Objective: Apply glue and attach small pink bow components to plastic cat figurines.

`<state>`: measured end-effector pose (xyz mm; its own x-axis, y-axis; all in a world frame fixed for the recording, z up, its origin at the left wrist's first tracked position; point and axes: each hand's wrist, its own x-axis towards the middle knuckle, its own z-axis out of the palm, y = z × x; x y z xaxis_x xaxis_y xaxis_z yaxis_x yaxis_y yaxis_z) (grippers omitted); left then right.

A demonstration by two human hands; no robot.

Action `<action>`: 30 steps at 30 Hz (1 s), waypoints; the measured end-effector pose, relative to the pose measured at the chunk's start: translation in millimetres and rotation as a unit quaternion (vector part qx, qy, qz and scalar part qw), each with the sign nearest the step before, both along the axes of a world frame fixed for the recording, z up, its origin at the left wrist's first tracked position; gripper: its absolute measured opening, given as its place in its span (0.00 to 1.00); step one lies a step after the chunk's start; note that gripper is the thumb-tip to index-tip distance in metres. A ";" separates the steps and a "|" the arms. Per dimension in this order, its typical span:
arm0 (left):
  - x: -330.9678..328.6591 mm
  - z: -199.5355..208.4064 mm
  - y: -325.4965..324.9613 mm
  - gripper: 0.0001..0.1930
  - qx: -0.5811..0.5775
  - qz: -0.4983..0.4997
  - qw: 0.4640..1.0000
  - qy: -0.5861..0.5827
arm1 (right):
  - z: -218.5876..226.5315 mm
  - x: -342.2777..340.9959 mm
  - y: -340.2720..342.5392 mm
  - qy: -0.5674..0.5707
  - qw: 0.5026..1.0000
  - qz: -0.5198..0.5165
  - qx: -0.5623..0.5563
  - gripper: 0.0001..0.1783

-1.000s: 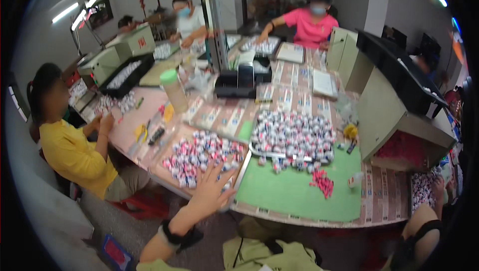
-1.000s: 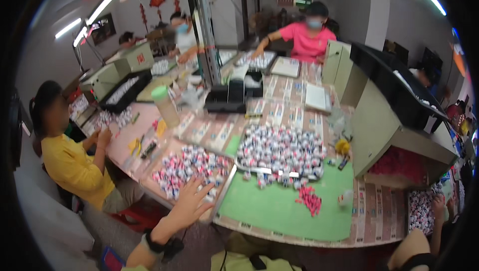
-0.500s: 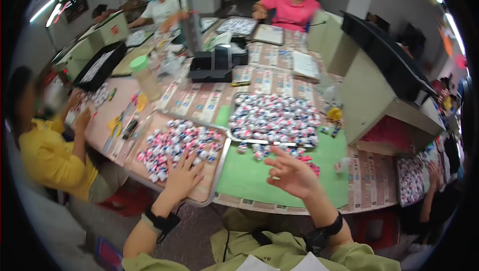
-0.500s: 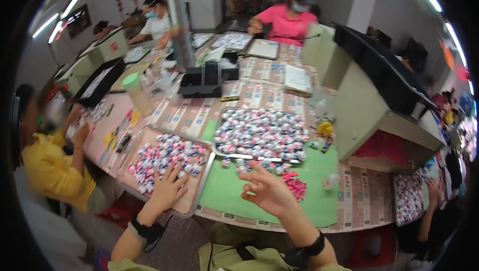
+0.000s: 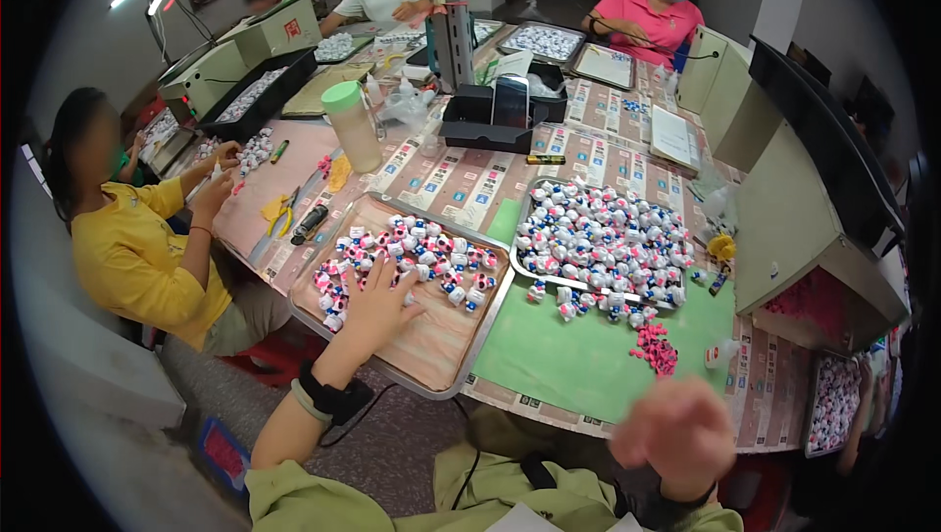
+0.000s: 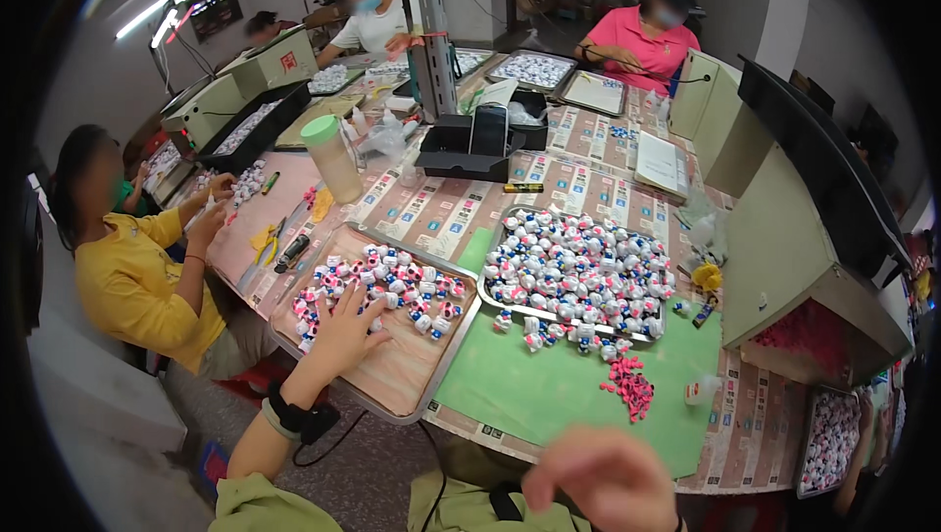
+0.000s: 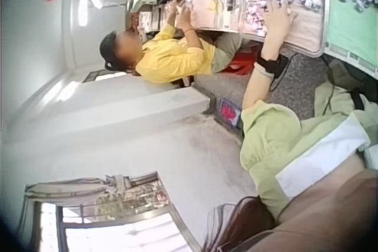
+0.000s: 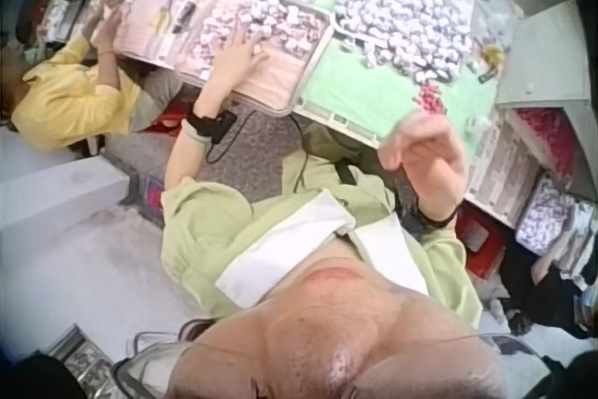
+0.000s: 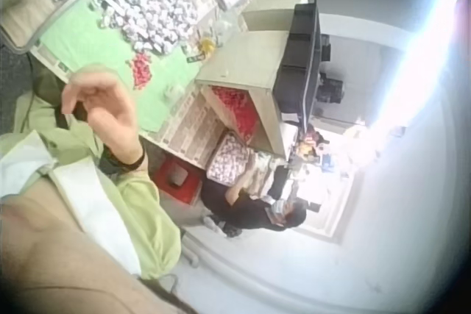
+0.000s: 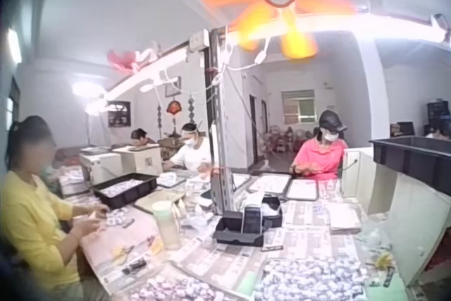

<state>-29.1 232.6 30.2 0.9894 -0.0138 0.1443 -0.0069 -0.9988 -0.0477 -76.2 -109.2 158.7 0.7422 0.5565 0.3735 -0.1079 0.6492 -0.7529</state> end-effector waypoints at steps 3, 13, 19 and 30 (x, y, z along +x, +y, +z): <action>38.6 18.9 -26.0 0.28 -0.039 -0.087 0.995 -0.003 | 37.7 -34.7 6.9 -0.151 0.968 -0.170 0.108 0.15; 75.9 -8.6 -6.8 0.28 0.007 -0.142 0.988 0.062 | 38.5 -11.8 -10.3 -0.296 0.948 0.084 0.077 0.15; 62.0 -1.2 0.5 0.27 -0.020 -0.070 0.994 0.078 | 23.7 -1.0 -9.7 -0.328 0.927 0.162 0.078 0.29; 52.1 17.0 -2.9 0.29 0.029 -0.009 0.988 0.153 | 13.0 -24.6 -30.8 -0.252 0.938 0.211 0.109 0.35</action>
